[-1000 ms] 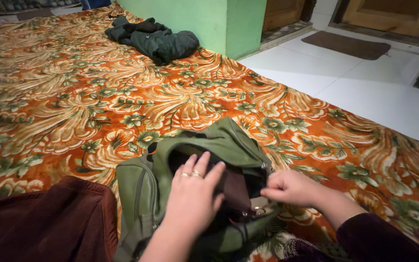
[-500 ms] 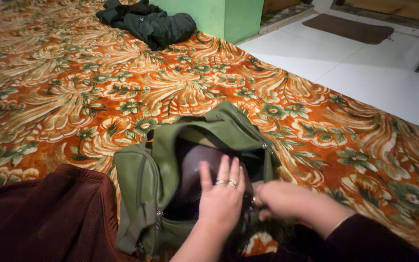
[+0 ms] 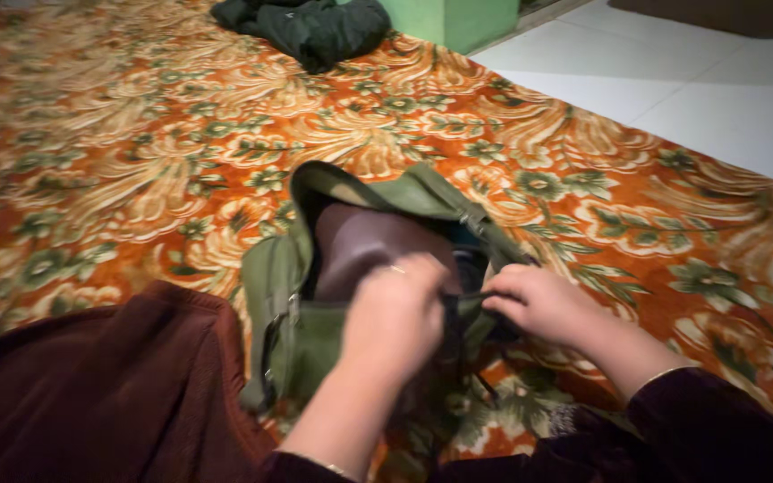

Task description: The person opens a green backpack on a bed, pulls out a brown zippered pouch, and removes cosmetics and makeup items from the pouch one at a time, placing them on the bedspread. They continue emptying the pouch of bottles, tubes, and brushes throughout the clip.

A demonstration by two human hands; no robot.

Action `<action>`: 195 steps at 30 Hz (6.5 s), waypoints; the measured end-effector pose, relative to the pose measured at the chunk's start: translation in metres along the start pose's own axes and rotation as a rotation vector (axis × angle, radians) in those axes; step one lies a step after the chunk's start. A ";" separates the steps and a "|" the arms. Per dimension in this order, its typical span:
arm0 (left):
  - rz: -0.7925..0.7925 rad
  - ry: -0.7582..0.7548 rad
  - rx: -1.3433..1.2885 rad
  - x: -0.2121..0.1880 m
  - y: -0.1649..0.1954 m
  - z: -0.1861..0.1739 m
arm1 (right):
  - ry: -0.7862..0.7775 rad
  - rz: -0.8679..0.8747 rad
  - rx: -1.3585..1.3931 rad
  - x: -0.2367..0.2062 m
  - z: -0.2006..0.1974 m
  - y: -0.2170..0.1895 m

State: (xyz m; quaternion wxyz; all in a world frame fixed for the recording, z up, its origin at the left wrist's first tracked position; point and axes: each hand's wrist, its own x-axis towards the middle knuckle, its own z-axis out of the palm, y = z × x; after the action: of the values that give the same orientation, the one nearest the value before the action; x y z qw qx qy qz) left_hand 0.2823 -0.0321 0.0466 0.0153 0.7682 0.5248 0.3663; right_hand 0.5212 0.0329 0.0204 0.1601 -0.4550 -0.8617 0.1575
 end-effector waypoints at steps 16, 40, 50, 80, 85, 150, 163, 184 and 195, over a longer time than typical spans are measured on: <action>-0.933 -0.043 -0.036 -0.022 -0.116 -0.047 | 0.009 0.069 0.073 0.018 0.005 0.005; -1.003 -0.367 -0.225 -0.026 -0.144 -0.096 | 0.314 -0.173 0.186 0.044 0.064 -0.155; -0.869 -0.413 -0.110 -0.035 -0.158 -0.101 | -0.004 -0.071 0.285 0.079 0.094 -0.225; -0.690 0.016 -0.483 -0.021 -0.096 -0.120 | 0.184 0.141 0.070 0.058 0.006 -0.249; -0.521 0.082 -0.760 -0.009 -0.059 -0.117 | 0.226 0.248 0.267 0.035 -0.023 -0.220; -0.370 0.304 -0.129 0.009 -0.024 -0.042 | 0.296 -0.027 0.389 0.105 0.040 -0.120; -0.032 -0.018 0.064 0.003 0.013 -0.037 | 0.216 0.015 0.503 0.130 0.039 -0.091; -0.408 -0.458 -0.042 -0.010 0.007 -0.055 | 0.431 0.409 1.278 0.024 -0.016 -0.030; -0.544 -0.474 -0.391 -0.008 -0.037 -0.059 | 0.173 -0.087 0.292 -0.034 0.043 -0.143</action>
State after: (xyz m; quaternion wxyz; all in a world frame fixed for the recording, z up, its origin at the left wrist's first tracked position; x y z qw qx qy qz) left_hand 0.2174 -0.0435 0.0708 0.3778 0.6472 0.6111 0.2548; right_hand 0.4165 -0.0776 0.0369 0.3047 -0.4012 -0.8315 0.2340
